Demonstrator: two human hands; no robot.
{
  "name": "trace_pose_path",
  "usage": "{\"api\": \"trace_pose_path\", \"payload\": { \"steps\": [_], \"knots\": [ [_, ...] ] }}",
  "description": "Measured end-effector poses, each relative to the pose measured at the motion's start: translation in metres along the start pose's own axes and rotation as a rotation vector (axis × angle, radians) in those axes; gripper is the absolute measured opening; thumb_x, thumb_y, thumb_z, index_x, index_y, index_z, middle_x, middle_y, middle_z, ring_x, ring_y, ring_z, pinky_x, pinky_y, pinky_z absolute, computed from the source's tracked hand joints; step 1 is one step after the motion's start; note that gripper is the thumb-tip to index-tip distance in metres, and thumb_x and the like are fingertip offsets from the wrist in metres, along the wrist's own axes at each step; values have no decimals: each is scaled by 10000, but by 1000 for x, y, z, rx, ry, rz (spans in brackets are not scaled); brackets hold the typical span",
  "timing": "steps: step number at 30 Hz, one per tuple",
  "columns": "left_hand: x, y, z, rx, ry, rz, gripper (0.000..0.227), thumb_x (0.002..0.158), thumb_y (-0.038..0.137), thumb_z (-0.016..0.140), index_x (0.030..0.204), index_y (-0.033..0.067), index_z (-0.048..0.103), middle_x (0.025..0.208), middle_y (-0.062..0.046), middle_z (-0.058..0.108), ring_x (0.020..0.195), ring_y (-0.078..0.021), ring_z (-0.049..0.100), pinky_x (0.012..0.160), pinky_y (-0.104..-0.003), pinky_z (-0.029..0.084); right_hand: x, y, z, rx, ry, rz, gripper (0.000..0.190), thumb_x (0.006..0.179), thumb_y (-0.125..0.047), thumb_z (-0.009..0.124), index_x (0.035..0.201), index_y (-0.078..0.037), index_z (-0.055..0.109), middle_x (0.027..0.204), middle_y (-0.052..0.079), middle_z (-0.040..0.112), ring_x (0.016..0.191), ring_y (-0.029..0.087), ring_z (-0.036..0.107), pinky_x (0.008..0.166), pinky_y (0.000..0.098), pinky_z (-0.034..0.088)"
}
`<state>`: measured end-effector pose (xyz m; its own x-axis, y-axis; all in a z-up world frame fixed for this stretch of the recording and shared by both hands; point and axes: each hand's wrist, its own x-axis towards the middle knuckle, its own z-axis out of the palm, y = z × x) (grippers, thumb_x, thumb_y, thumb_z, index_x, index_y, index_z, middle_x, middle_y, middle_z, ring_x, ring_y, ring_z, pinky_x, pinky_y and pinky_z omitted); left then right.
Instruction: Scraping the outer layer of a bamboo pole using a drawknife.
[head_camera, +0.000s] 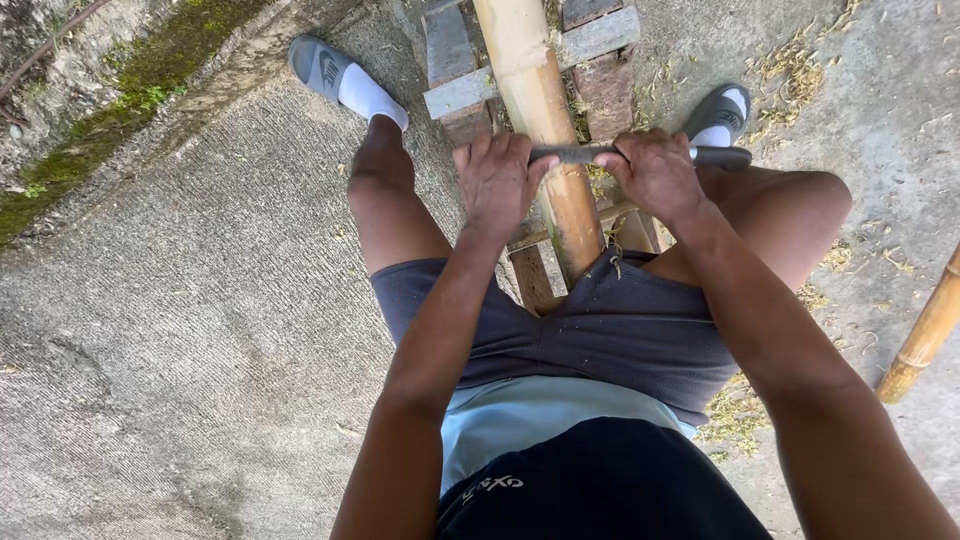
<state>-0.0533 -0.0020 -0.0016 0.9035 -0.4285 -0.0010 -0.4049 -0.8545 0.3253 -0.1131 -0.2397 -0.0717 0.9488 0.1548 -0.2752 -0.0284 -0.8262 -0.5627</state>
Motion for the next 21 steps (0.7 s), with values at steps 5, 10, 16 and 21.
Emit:
{"api": "trace_pose_path", "payload": {
  "steps": [5, 10, 16, 21],
  "knots": [
    [-51, 21, 6, -2, -51, -85, 383, 878, 498, 732, 909, 122, 668, 904, -52, 670, 951, -255, 556, 876, -447, 336, -32, 4, 5, -19, -57, -49, 501, 1059, -532, 524, 887, -83, 663, 831, 123, 671, 881, 349, 650, 835, 528, 435],
    [-47, 4, 20, -9, -93, -164, 391, 902, 521, 709, 958, 134, 691, 872, -47, 678, 898, -244, 552, 867, -438, 326, -12, 4, 0, -78, 18, -202, 493, 1024, -537, 522, 877, -91, 670, 798, 132, 662, 844, 355, 655, 784, 523, 442],
    [68, -43, 9, 59, -23, 1, 400, 891, 544, 705, 906, 146, 677, 904, -32, 681, 908, -218, 546, 855, -422, 313, 70, 9, 0, 4, 62, -80, 571, 1085, -535, 547, 764, -66, 601, 665, 139, 582, 608, 343, 576, 787, 520, 449],
    [115, -68, -4, 21, 34, 145, 408, 856, 503, 792, 891, 112, 681, 865, -38, 667, 943, -250, 536, 842, -446, 321, 109, 7, 5, 73, 323, -107, 508, 1129, -519, 568, 893, -75, 640, 755, 139, 630, 751, 365, 622, 778, 542, 425]
  ]
}}
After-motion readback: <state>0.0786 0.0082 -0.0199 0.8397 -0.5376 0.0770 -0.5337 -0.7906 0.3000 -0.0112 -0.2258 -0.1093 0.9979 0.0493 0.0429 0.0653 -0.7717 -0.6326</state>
